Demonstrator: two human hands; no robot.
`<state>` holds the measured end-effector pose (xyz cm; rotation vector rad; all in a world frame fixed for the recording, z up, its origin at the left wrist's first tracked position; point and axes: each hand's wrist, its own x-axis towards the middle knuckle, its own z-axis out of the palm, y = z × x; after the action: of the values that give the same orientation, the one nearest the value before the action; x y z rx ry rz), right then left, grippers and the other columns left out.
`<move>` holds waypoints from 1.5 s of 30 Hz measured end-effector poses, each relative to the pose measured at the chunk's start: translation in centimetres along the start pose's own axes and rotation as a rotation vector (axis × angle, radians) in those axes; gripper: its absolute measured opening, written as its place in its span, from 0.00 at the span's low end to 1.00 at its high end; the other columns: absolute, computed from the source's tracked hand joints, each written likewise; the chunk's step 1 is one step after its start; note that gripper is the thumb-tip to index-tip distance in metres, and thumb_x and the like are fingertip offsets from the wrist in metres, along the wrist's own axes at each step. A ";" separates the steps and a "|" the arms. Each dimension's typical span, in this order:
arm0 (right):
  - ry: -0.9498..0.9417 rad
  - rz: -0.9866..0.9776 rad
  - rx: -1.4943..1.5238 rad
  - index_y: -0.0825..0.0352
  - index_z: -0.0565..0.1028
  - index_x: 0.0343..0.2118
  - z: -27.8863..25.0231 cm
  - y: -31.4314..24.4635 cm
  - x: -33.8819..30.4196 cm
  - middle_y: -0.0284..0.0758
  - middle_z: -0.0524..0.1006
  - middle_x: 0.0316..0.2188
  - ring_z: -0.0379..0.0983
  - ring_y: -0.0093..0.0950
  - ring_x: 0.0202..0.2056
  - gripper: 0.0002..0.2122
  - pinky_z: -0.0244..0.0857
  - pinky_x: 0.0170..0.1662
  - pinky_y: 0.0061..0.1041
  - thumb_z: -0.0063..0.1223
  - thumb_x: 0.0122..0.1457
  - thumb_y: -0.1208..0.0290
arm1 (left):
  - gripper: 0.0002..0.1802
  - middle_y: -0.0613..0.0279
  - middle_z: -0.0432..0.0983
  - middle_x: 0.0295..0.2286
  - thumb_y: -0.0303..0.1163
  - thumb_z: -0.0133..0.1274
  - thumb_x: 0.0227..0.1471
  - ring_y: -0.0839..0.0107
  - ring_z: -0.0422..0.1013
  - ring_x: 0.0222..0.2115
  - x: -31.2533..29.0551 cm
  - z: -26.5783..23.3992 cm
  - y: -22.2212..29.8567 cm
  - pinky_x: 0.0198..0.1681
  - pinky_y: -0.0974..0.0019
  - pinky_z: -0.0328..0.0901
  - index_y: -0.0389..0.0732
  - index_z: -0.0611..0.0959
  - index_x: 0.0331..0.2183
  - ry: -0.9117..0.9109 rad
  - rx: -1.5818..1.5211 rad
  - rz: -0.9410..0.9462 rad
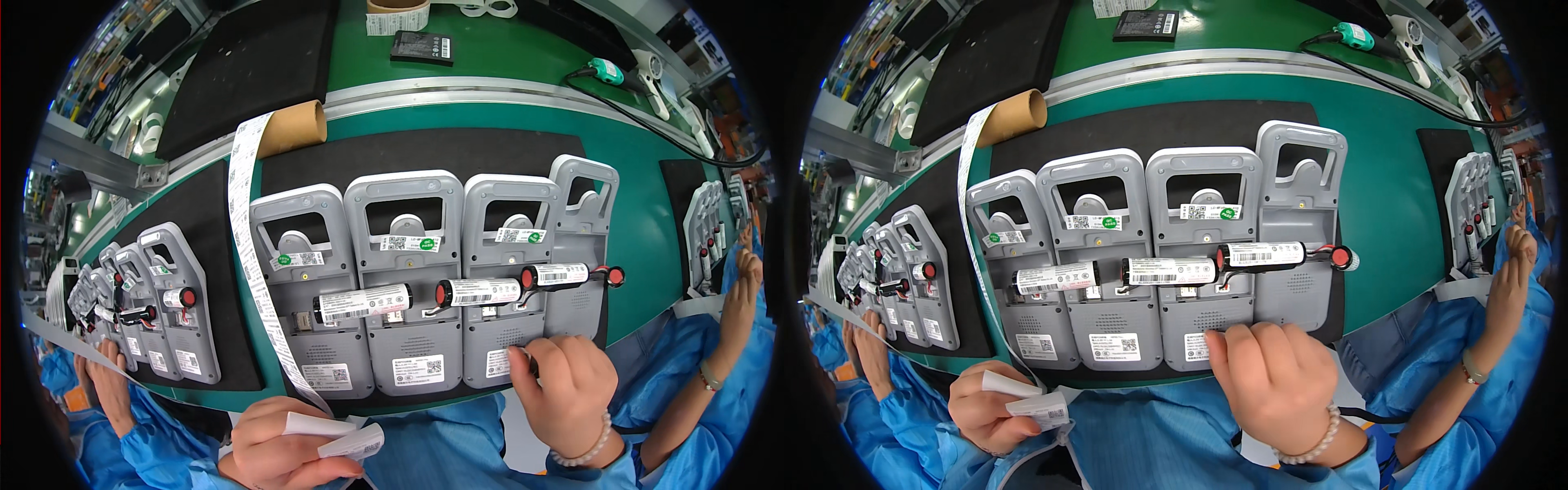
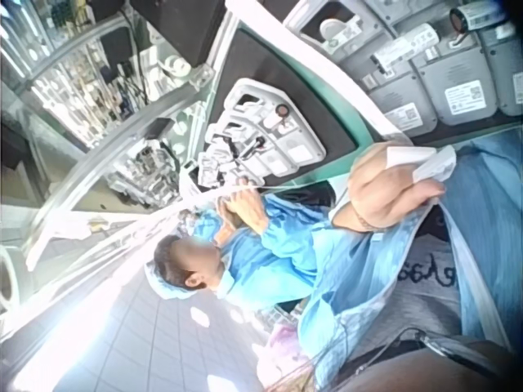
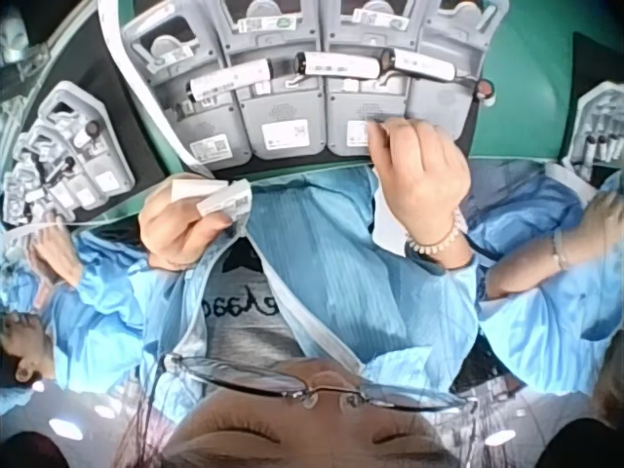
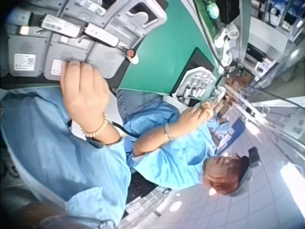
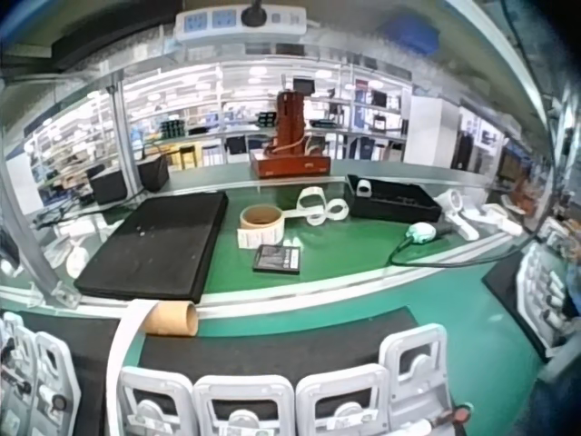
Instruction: The person applies labels from a sticker roll onto electronics modules by hand.
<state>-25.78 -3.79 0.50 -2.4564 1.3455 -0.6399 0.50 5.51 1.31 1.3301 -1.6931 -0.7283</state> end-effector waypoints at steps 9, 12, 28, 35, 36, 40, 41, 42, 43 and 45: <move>-0.090 -0.086 0.721 0.66 0.75 0.32 0.5 -4.1 0.9 0.33 0.76 0.27 0.73 0.29 0.26 0.12 0.68 0.28 0.24 0.63 0.44 0.73 | 0.22 0.55 0.76 0.20 0.47 0.62 0.41 0.65 0.72 0.18 0.0 -0.2 0.4 0.20 0.70 0.65 0.37 0.77 0.19 0.031 -0.014 -0.019; -0.144 -0.056 1.130 0.66 0.73 0.38 2.9 -7.4 1.0 0.35 0.73 0.35 0.72 0.27 0.32 0.14 0.68 0.32 0.23 0.61 0.47 0.75 | 0.24 0.56 0.75 0.19 0.49 0.60 0.43 0.65 0.71 0.17 -0.7 -0.2 1.0 0.20 0.70 0.64 0.35 0.78 0.18 0.098 -0.028 -0.019; -0.044 0.150 1.274 0.64 0.76 0.28 4.9 -9.7 0.4 0.28 0.69 0.14 0.60 0.16 0.15 0.06 0.55 0.18 0.18 0.62 0.47 0.72 | 0.18 0.50 0.73 0.34 0.24 0.56 0.42 0.62 0.70 0.36 -0.9 -1.5 2.9 0.38 0.66 0.65 0.35 0.78 0.40 0.029 0.094 -0.117; 0.004 0.161 1.205 0.65 0.76 0.28 4.7 -9.5 0.1 0.30 0.71 0.17 0.62 0.17 0.16 0.05 0.56 0.20 0.19 0.60 0.48 0.74 | 0.10 0.50 0.74 0.31 0.26 0.52 0.50 0.63 0.72 0.30 -1.8 -1.4 1.2 0.35 0.68 0.67 0.32 0.78 0.36 -0.038 0.014 -0.288; 0.004 0.153 1.200 0.65 0.76 0.28 4.6 -9.7 0.2 0.30 0.71 0.17 0.62 0.17 0.16 0.05 0.56 0.20 0.19 0.60 0.48 0.74 | 0.10 0.50 0.74 0.31 0.26 0.52 0.50 0.63 0.72 0.30 -1.8 -1.4 1.2 0.35 0.68 0.67 0.32 0.78 0.36 -0.031 0.012 -0.282; 0.346 -0.109 1.054 0.66 0.76 0.26 4.6 -9.9 0.8 0.34 0.74 0.24 0.69 0.25 0.20 0.03 0.61 0.22 0.22 0.59 0.48 0.75 | 0.06 0.50 0.75 0.28 0.25 0.52 0.49 0.63 0.73 0.28 -2.1 -1.4 0.9 0.33 0.67 0.67 0.33 0.79 0.31 0.011 0.032 -0.142; 0.468 -0.234 0.910 0.66 0.76 0.25 4.5 -9.6 1.0 0.35 0.74 0.26 0.70 0.29 0.22 0.03 0.63 0.23 0.24 0.59 0.48 0.75 | 0.05 0.50 0.75 0.27 0.25 0.53 0.49 0.62 0.73 0.27 -2.3 -1.4 0.8 0.33 0.66 0.67 0.33 0.80 0.29 0.041 0.042 -0.143; 0.460 -0.230 0.927 0.66 0.76 0.25 4.2 -9.3 1.3 0.35 0.74 0.26 0.70 0.29 0.22 0.03 0.63 0.23 0.24 0.59 0.48 0.75 | 0.05 0.50 0.75 0.27 0.25 0.53 0.49 0.62 0.73 0.27 -2.1 -1.5 0.8 0.33 0.66 0.67 0.33 0.80 0.29 0.043 0.052 -0.158; 0.452 -0.279 0.845 0.66 0.76 0.25 3.7 -9.0 1.3 0.35 0.75 0.26 0.71 0.31 0.23 0.03 0.64 0.24 0.25 0.59 0.47 0.75 | 0.04 0.50 0.75 0.26 0.25 0.54 0.47 0.61 0.73 0.27 -1.7 -1.9 1.0 0.32 0.66 0.67 0.33 0.80 0.27 -0.033 0.064 -0.112; 0.424 -0.320 0.792 0.68 0.76 0.26 2.9 -7.9 1.1 0.37 0.75 0.27 0.72 0.33 0.25 0.05 0.67 0.27 0.26 0.61 0.45 0.77 | 0.05 0.49 0.76 0.25 0.25 0.56 0.43 0.58 0.73 0.27 -0.9 -2.1 2.2 0.32 0.64 0.67 0.33 0.81 0.25 -0.113 0.045 -0.161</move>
<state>-18.06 -0.48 1.68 -1.9199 0.5936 -1.4943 1.33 7.07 3.95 1.4946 -1.7129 -0.8767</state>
